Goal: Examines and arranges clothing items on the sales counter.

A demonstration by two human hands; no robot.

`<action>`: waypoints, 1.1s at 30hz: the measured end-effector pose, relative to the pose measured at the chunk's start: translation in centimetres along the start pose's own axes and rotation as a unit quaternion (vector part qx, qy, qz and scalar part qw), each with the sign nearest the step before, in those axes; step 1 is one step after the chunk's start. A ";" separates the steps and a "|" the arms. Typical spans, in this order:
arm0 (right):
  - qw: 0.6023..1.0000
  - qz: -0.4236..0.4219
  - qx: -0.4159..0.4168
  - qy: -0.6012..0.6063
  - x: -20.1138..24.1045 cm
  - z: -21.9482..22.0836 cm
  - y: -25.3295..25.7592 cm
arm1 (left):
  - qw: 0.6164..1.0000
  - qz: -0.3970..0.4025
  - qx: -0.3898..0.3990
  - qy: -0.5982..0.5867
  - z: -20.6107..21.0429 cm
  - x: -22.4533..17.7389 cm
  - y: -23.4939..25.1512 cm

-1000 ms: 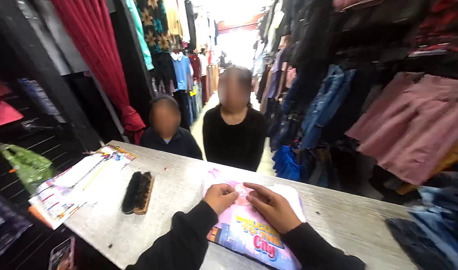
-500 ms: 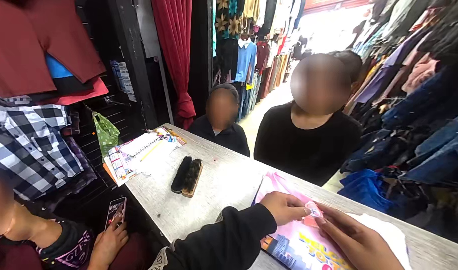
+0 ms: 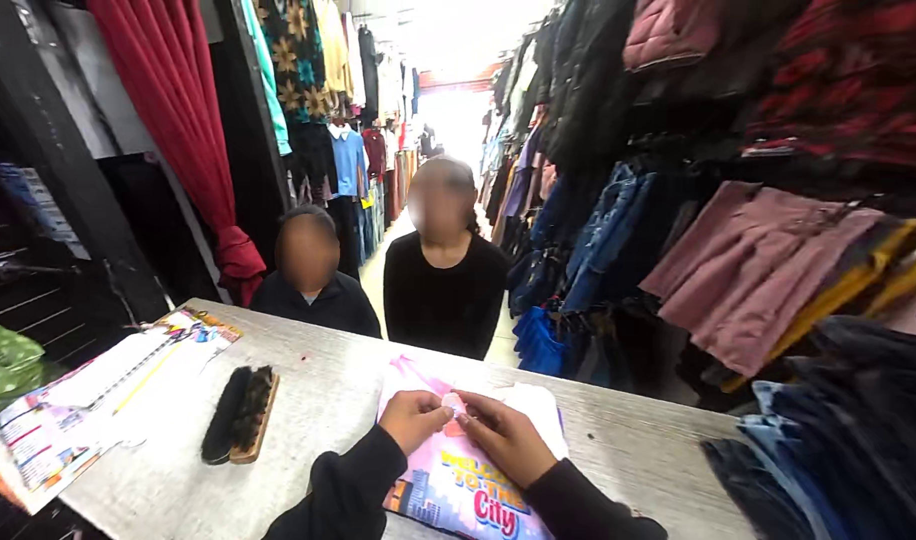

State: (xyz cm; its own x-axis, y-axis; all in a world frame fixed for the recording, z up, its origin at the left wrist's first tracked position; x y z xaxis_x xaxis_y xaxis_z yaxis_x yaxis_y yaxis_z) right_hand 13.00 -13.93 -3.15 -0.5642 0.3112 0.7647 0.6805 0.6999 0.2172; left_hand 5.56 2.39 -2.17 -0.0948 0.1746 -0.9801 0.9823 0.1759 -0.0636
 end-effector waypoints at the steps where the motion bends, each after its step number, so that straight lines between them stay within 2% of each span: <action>1: 1.000 -0.001 0.005 -0.003 0.1 0.0 0.0 | 1.000 -0.002 0.002 0.001 0.0 0.0 0.0; 14: 1.000 -0.003 0.008 -0.019 0.3 0.1 -0.2 | 1.000 -0.003 -0.011 -0.015 -0.1 0.4 -0.2; 19: 0.998 0.042 -0.013 0.032 0.2 0.1 -0.1 | 1.000 -0.006 -0.016 -0.015 -0.1 0.4 -0.2; 25: 0.994 0.098 0.011 0.046 0.5 -0.1 -0.3 | 1.000 -0.010 -0.016 -0.016 0.1 0.4 -0.3; 33: 0.990 0.125 -0.025 0.059 0.6 -0.3 -0.3 | 0.998 0.047 -0.032 0.004 0.2 0.4 -0.4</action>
State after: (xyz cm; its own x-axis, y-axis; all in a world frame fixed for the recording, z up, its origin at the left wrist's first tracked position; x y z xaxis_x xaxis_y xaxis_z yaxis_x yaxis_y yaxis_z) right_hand 12.66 -14.17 -2.57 -0.3192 0.3917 0.8630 0.8160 0.5767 0.0401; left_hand 5.14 2.23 -2.53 -0.0035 0.2003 -0.9797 0.9745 0.2205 0.0416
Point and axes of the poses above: each hand's wrist, its own y-axis towards the middle knuckle, its own z-axis out of the palm, x = y × z, the point moved 3 cm from there along y, towards the middle knuckle, and after that the axes turned 7 degrees about -y, right-handed, at the moved point
